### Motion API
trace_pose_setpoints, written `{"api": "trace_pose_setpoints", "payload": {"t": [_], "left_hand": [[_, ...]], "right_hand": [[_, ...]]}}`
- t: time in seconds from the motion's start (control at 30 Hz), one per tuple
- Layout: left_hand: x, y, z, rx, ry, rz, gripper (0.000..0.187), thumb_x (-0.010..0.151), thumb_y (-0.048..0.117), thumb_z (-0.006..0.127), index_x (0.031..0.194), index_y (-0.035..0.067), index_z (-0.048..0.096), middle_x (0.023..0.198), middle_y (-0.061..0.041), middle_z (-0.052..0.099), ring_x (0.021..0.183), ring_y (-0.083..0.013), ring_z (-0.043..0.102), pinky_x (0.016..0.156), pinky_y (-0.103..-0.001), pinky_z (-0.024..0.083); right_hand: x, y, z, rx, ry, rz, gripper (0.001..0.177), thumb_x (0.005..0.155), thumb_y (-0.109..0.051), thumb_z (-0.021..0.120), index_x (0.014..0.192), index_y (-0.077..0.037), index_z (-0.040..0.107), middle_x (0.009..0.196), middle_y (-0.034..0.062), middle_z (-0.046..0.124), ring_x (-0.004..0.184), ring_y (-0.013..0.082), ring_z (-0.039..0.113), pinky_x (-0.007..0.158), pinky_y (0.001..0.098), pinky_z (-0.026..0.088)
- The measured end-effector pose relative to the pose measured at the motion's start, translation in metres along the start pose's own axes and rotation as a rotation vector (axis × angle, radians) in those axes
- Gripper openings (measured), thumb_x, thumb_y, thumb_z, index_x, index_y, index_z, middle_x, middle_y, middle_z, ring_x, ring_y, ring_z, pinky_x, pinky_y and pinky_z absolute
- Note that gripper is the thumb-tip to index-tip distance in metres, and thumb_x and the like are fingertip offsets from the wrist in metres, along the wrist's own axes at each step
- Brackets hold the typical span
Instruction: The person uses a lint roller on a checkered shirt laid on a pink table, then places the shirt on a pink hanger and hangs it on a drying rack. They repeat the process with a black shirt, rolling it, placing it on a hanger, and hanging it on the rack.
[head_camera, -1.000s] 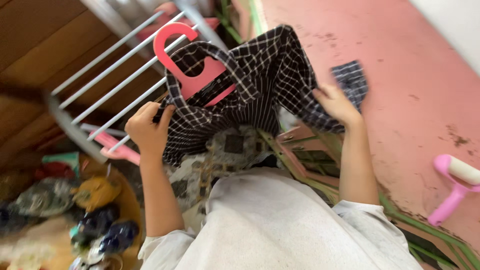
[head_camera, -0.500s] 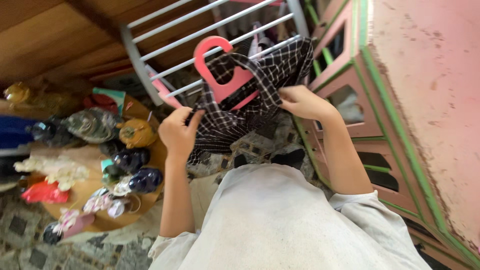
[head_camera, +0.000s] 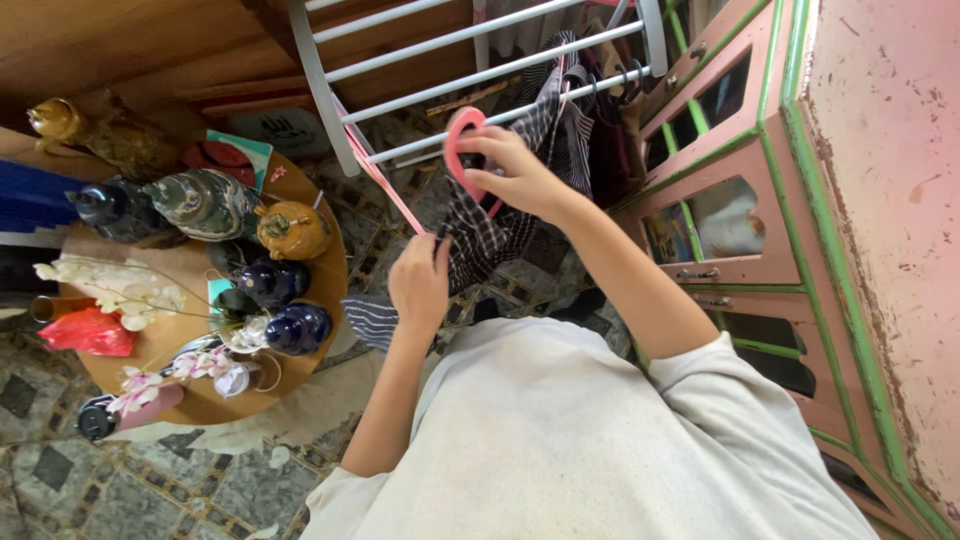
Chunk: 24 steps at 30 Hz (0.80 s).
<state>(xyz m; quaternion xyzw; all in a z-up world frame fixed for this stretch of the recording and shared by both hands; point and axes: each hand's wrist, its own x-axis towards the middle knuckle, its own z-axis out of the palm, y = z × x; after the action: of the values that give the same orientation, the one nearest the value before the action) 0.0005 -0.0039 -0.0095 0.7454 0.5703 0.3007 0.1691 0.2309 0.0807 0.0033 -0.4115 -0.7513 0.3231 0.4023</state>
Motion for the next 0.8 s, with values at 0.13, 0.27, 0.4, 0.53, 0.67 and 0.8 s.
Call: {"api": "trace_pose_setpoints", "payload": {"t": [0.13, 0.27, 0.4, 0.53, 0.67, 0.8], "left_hand": [[-0.018, -0.018, 0.027, -0.051, -0.12, -0.073, 0.022, 0.103, 0.02, 0.062, 0.098, -0.001, 0.061, 0.097, -0.023, 0.064, 0.087, -0.0448, 0.062, 0.073, -0.051, 0.047], [-0.021, -0.032, 0.043, -0.302, -0.413, -0.176, 0.03, 0.099, 0.024, 0.066, 0.111, -0.004, 0.061, 0.102, -0.025, 0.065, 0.09, -0.0401, 0.064, 0.079, -0.047, 0.051], [-0.015, -0.04, 0.063, -0.583, -0.591, -0.158, 0.044, 0.1, 0.032, 0.064, 0.129, -0.001, 0.06, 0.12, -0.017, 0.068, 0.107, -0.0272, 0.068, 0.091, -0.039, 0.054], [-0.009, -0.061, 0.072, -0.565, -0.524, -0.135, 0.044, 0.102, 0.032, 0.062, 0.134, 0.001, 0.06, 0.125, -0.016, 0.066, 0.113, -0.0263, 0.067, 0.096, -0.037, 0.054], [-0.001, -0.08, 0.063, -0.566, -0.471, -0.232, 0.04, 0.103, 0.032, 0.06, 0.131, 0.003, 0.063, 0.127, -0.014, 0.067, 0.113, -0.0235, 0.068, 0.095, -0.035, 0.054], [0.0, -0.096, 0.049, -0.564, -0.415, -0.309, 0.038, 0.102, 0.031, 0.06, 0.128, 0.004, 0.065, 0.122, -0.011, 0.072, 0.108, -0.0206, 0.07, 0.095, -0.034, 0.054]], "right_hand": [[0.009, 0.01, 0.033, 0.596, -0.032, 0.464, 0.025, 0.102, -0.019, 0.063, 0.122, -0.004, 0.057, 0.112, 0.0033, 0.066, 0.107, 0.0126, 0.063, 0.098, 0.0294, 0.05], [0.005, 0.029, 0.047, 0.622, 0.041, 0.529, 0.017, 0.109, -0.027, 0.052, 0.106, -0.011, 0.047, 0.088, -0.002, 0.055, 0.08, 0.0079, 0.052, 0.074, 0.0257, 0.046], [-0.002, 0.057, 0.055, 0.67, 0.151, 0.458, 0.022, 0.112, -0.03, 0.05, 0.098, -0.013, 0.044, 0.076, -0.0063, 0.041, 0.066, 0.0054, 0.039, 0.06, 0.0233, 0.036], [-0.015, 0.083, 0.039, 0.643, 0.272, 0.476, 0.03, 0.114, -0.032, 0.046, 0.092, -0.012, 0.047, 0.069, -0.0077, 0.04, 0.06, 0.0043, 0.037, 0.055, 0.0238, 0.033], [-0.033, 0.101, 0.013, 0.469, 0.268, 0.425, 0.036, 0.115, -0.032, 0.046, 0.087, -0.011, 0.049, 0.066, -0.0078, 0.042, 0.058, 0.0038, 0.038, 0.054, 0.0244, 0.034], [-0.046, 0.114, -0.006, 0.419, 0.242, 0.456, 0.03, 0.113, -0.03, 0.047, 0.094, -0.01, 0.059, 0.061, -0.0082, 0.038, 0.053, 0.0039, 0.032, 0.048, 0.0247, 0.026]]}}
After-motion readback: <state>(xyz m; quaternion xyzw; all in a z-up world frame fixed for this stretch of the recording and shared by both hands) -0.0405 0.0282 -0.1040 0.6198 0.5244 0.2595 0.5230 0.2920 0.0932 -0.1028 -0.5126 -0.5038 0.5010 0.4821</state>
